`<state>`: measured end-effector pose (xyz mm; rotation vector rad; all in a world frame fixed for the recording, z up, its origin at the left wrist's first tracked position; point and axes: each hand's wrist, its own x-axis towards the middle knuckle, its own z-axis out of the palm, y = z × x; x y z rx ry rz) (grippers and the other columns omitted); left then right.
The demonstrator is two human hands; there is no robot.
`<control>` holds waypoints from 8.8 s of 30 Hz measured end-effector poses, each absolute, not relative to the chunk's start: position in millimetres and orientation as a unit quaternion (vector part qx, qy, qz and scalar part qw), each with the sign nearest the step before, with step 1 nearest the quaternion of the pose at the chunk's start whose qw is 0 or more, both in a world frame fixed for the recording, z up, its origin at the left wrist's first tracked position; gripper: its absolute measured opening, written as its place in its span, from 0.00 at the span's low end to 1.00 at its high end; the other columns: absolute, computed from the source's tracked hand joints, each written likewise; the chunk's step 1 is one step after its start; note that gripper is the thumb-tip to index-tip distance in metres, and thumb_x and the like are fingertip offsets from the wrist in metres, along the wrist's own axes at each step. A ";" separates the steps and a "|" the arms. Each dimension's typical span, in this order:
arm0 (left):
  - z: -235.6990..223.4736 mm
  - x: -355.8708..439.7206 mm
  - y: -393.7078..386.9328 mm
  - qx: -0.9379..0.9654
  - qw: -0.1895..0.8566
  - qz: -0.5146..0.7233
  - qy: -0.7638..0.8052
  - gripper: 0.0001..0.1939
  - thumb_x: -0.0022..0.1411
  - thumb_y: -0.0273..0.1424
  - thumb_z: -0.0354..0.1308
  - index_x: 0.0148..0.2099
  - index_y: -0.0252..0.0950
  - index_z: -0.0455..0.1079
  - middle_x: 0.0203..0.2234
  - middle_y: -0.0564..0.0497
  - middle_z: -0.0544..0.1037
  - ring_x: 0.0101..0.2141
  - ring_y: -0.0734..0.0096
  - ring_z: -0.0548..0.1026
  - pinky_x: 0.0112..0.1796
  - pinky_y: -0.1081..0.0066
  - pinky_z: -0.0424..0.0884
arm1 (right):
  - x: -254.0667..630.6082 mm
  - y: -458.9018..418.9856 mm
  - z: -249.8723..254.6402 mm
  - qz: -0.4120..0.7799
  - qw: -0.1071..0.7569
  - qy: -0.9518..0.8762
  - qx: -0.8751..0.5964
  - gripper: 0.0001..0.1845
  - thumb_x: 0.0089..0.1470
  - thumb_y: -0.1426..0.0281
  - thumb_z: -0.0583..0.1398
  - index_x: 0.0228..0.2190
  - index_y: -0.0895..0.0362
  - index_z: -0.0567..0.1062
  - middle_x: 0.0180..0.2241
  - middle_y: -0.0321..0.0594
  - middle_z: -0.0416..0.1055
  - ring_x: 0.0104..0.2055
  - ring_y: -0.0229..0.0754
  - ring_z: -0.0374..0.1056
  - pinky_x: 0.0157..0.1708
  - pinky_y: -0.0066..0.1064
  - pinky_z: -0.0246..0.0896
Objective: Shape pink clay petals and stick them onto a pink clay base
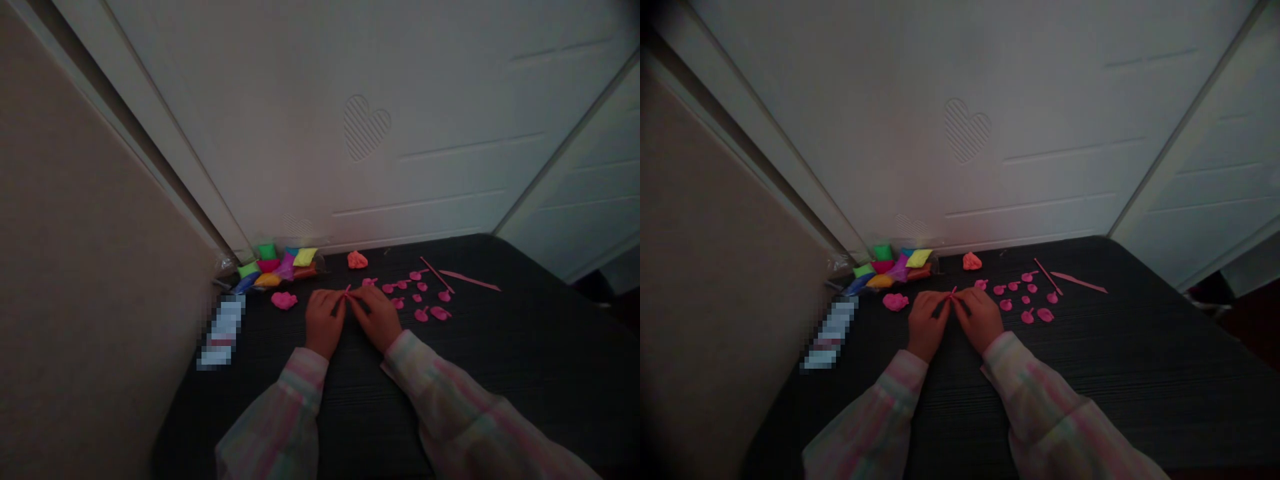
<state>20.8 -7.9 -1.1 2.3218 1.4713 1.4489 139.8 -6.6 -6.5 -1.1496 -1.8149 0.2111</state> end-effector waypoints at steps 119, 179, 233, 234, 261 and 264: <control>-6.5 16.5 2.8 0.542 0.446 0.537 0.468 0.11 0.46 0.30 0.54 0.36 0.36 0.66 0.30 0.52 0.69 0.31 0.76 0.67 0.33 0.73 0.62 | 137.1 3.9 -12.9 0.628 0.511 -0.436 -0.393 0.10 0.39 0.64 0.57 0.20 0.59 0.69 0.17 0.32 0.62 0.21 0.30 0.56 0.23 0.25 0.49; 1.1 13.5 -4.9 0.776 -0.046 0.426 0.464 0.08 0.51 0.26 0.50 0.34 0.36 0.67 0.33 0.50 0.71 0.38 0.69 0.62 0.39 0.65 0.61 | 140.5 1.9 -1.0 0.569 0.494 -0.487 -0.442 0.13 0.38 0.61 0.56 0.16 0.58 0.65 0.15 0.30 0.57 0.19 0.30 0.52 0.21 0.26 0.46; -3.6 17.8 -1.7 0.746 0.076 0.427 0.505 0.06 0.48 0.25 0.52 0.32 0.34 0.65 0.29 0.50 0.68 0.35 0.71 0.63 0.37 0.68 0.61 | 139.1 4.7 -7.1 0.553 0.515 -0.481 -0.445 0.12 0.35 0.66 0.59 0.26 0.59 0.67 0.21 0.31 0.61 0.22 0.30 0.56 0.22 0.24 0.51; -3.9 17.7 -1.4 0.746 0.077 0.426 0.505 0.06 0.48 0.25 0.51 0.32 0.34 0.66 0.30 0.50 0.68 0.35 0.71 0.63 0.37 0.68 0.61 | 139.1 4.4 -6.5 0.552 0.515 -0.483 -0.445 0.12 0.35 0.66 0.59 0.25 0.59 0.67 0.21 0.31 0.61 0.22 0.30 0.56 0.22 0.24 0.51; -4.7 18.0 3.8 0.528 0.554 0.452 0.458 0.12 0.46 0.34 0.54 0.32 0.32 0.66 0.26 0.51 0.69 0.26 0.78 0.66 0.27 0.76 0.62 | 137.1 -0.1 -13.5 0.340 0.501 -0.618 -0.501 0.05 0.43 0.72 0.51 0.28 0.57 0.63 0.26 0.35 0.64 0.28 0.35 0.62 0.30 0.29 0.58; -5.9 17.7 5.1 0.520 0.548 0.463 0.464 0.12 0.44 0.32 0.56 0.33 0.32 0.66 0.28 0.51 0.70 0.27 0.78 0.67 0.29 0.76 0.62 | 136.4 0.1 -14.3 0.329 0.493 -0.635 -0.496 0.08 0.43 0.74 0.50 0.30 0.57 0.62 0.28 0.36 0.64 0.29 0.34 0.62 0.31 0.29 0.58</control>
